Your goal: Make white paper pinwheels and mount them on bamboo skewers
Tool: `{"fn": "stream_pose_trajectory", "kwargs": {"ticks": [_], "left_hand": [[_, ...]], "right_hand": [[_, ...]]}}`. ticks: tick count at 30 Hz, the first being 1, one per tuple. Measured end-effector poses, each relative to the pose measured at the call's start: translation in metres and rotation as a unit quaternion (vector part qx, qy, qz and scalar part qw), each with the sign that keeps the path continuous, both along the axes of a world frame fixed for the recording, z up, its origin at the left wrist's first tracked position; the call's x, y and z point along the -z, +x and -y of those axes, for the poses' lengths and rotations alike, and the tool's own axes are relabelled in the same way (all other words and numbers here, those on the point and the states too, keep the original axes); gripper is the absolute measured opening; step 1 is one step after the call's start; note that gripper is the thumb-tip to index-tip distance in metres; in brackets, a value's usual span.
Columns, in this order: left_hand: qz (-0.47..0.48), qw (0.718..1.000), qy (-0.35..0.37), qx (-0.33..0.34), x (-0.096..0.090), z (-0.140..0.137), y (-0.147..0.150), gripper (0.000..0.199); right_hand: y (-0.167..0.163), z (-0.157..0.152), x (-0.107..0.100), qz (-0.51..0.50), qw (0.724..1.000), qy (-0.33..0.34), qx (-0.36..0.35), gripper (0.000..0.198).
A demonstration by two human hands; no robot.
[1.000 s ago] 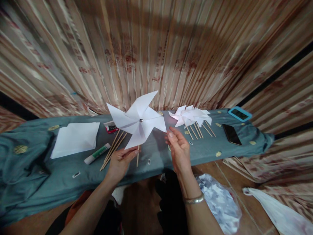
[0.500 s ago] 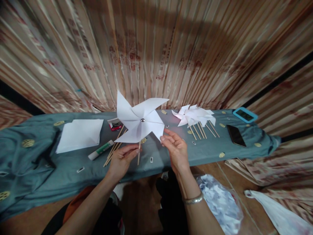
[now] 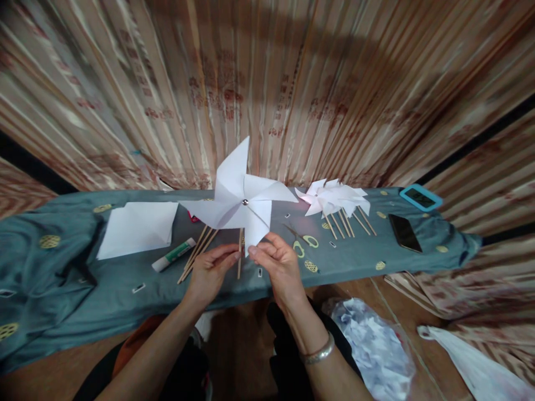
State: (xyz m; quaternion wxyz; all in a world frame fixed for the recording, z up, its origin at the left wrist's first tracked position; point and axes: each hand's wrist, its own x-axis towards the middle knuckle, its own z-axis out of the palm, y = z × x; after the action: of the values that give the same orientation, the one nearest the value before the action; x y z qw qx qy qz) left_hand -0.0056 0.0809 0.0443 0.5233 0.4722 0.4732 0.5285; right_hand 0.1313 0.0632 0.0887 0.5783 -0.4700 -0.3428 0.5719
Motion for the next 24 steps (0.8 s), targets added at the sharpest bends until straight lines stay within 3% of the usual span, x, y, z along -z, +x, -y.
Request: {"fn": "stream_pose_trajectory", "kwargs": {"ticks": [7, 15, 24], "left_hand": [[-0.013, 1.0, -0.007, 0.009, -0.002, 0.0, -0.001, 0.017], [0.006, 1.0, -0.018, -0.003, 0.005, -0.001, -0.004, 0.019], [-0.04, 0.998, -0.018, 0.033, 0.002, 0.004, -0.003, 0.015]], "right_hand": [[0.002, 0.002, -0.001, 0.041, 0.996, 0.005, -0.076, 0.042], [0.034, -0.007, -0.003, 0.018, 0.997, 0.012, 0.072, 0.046], [0.063, -0.019, 0.0, 0.055, 0.969, 0.093, 0.22, 0.039]]}}
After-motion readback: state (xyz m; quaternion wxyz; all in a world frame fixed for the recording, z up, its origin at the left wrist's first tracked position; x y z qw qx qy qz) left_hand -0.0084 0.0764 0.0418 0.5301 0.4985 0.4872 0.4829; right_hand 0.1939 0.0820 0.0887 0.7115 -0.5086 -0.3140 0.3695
